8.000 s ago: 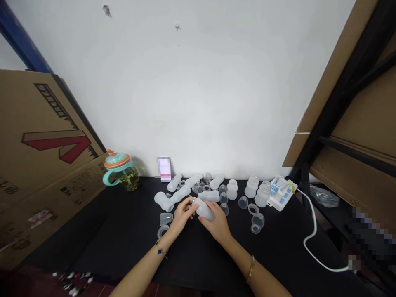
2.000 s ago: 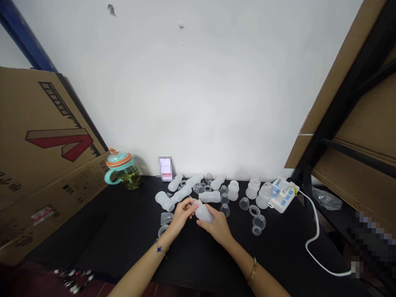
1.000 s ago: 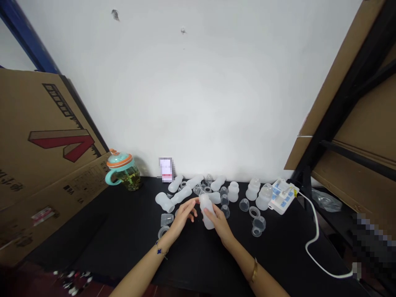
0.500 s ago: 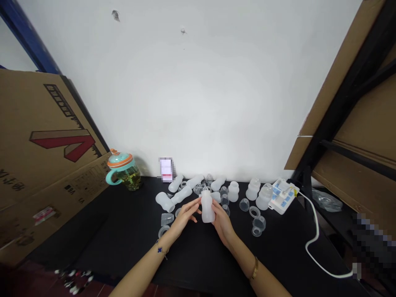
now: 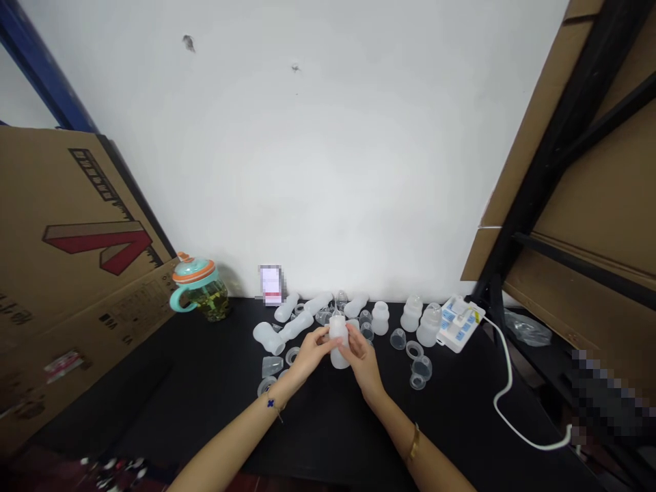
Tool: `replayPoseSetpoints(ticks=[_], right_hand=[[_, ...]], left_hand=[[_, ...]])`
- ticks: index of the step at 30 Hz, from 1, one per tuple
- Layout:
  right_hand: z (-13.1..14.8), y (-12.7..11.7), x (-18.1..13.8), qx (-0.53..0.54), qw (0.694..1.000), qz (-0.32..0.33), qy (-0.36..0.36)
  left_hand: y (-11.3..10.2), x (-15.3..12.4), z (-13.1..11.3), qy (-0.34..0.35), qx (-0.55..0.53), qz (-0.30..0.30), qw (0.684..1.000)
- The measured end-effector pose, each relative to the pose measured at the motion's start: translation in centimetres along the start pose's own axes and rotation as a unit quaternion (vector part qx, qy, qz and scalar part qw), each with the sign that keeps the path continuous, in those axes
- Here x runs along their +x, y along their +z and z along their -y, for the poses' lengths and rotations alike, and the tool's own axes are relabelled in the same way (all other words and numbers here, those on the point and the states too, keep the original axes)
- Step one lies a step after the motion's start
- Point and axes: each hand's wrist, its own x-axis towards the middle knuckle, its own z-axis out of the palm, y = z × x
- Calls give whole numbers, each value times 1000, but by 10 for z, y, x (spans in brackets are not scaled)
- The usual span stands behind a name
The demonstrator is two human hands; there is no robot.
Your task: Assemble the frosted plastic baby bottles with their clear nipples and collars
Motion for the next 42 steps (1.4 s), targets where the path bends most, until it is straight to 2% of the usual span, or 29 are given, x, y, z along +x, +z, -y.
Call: replayPoseSetpoints(ticks=[5, 9, 12, 17, 23, 30, 42], right_hand=[[4, 1, 1, 61, 998, -10, 9], [3, 2, 2, 39, 999, -1, 22], [-4, 1, 3, -6, 1000, -4, 13], [-19, -1, 3, -67, 997, -33, 19], [-20, -1, 1, -40, 999, 5, 21], [-13, 0, 0, -33, 999, 13, 25], [-10, -3, 2, -69, 997, 17, 30]], left_hand=[[1, 3, -2, -76, -149, -30, 986], [5, -2, 7, -96, -232, 5, 968], [11, -8, 12, -102, -266, 4, 959], [17, -18, 16, -112, -302, 34, 946], [16, -20, 15, -145, -387, -4, 911], [14, -18, 15, -173, -435, 17, 884], [11, -16, 21, -174, -434, 15, 884]])
